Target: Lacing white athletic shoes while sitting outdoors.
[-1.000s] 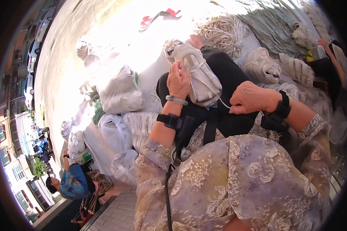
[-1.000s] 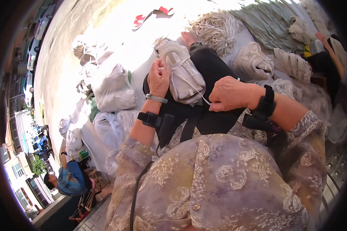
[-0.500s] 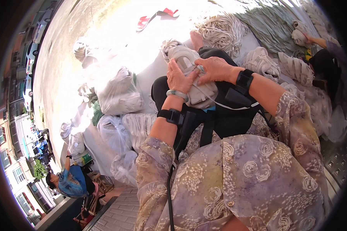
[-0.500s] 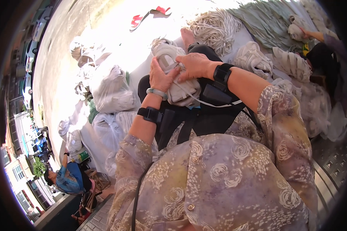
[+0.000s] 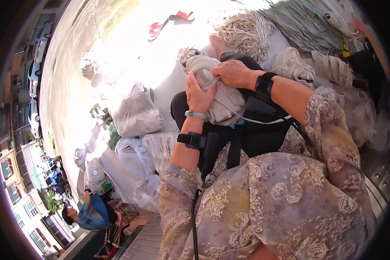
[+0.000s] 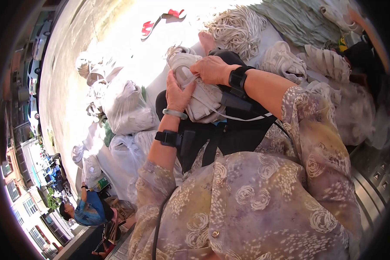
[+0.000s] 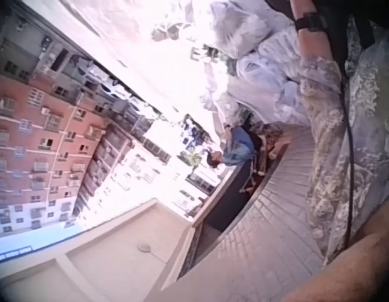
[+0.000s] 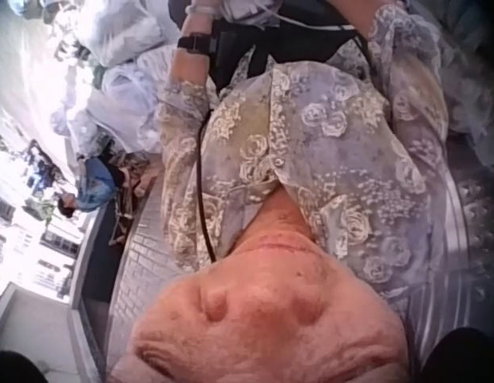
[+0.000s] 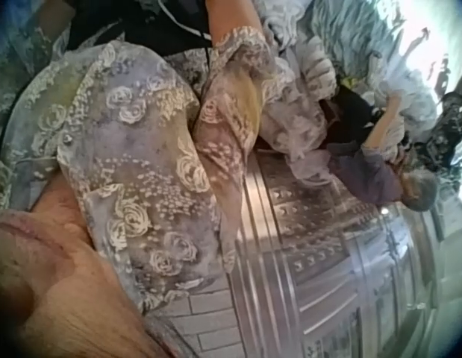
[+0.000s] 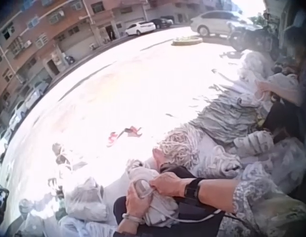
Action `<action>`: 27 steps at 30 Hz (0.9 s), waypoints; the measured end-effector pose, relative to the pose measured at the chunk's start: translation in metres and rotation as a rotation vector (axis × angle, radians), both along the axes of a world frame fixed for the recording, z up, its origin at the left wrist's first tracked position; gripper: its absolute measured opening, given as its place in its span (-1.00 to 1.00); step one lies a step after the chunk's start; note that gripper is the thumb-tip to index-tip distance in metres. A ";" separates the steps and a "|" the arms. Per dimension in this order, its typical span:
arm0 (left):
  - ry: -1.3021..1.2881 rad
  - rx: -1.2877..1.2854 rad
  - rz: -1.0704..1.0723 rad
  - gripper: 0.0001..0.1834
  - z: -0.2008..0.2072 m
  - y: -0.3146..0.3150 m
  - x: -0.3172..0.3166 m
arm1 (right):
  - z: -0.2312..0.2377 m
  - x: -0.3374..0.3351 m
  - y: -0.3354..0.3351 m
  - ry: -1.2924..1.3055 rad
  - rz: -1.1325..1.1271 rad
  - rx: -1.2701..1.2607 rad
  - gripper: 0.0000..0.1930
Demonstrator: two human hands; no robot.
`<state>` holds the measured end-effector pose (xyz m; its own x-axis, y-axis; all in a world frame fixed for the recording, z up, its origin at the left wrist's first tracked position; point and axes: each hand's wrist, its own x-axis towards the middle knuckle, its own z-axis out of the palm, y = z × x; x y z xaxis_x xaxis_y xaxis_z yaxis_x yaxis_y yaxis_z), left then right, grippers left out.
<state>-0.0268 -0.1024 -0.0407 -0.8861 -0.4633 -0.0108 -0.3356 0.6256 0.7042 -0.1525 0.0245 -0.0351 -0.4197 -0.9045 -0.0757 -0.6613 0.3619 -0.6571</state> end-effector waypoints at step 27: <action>0.620 0.549 0.212 -0.77 0.147 -0.030 -0.031 | 0.045 -0.011 0.121 -0.462 -0.254 -0.288 -0.78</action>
<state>-0.0579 -0.1322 0.1062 -0.7010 -0.6911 0.1761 0.1392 0.1096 0.9842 -0.1630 0.1450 0.0100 -0.6075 -0.7913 -0.0689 -0.1995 0.2360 -0.9510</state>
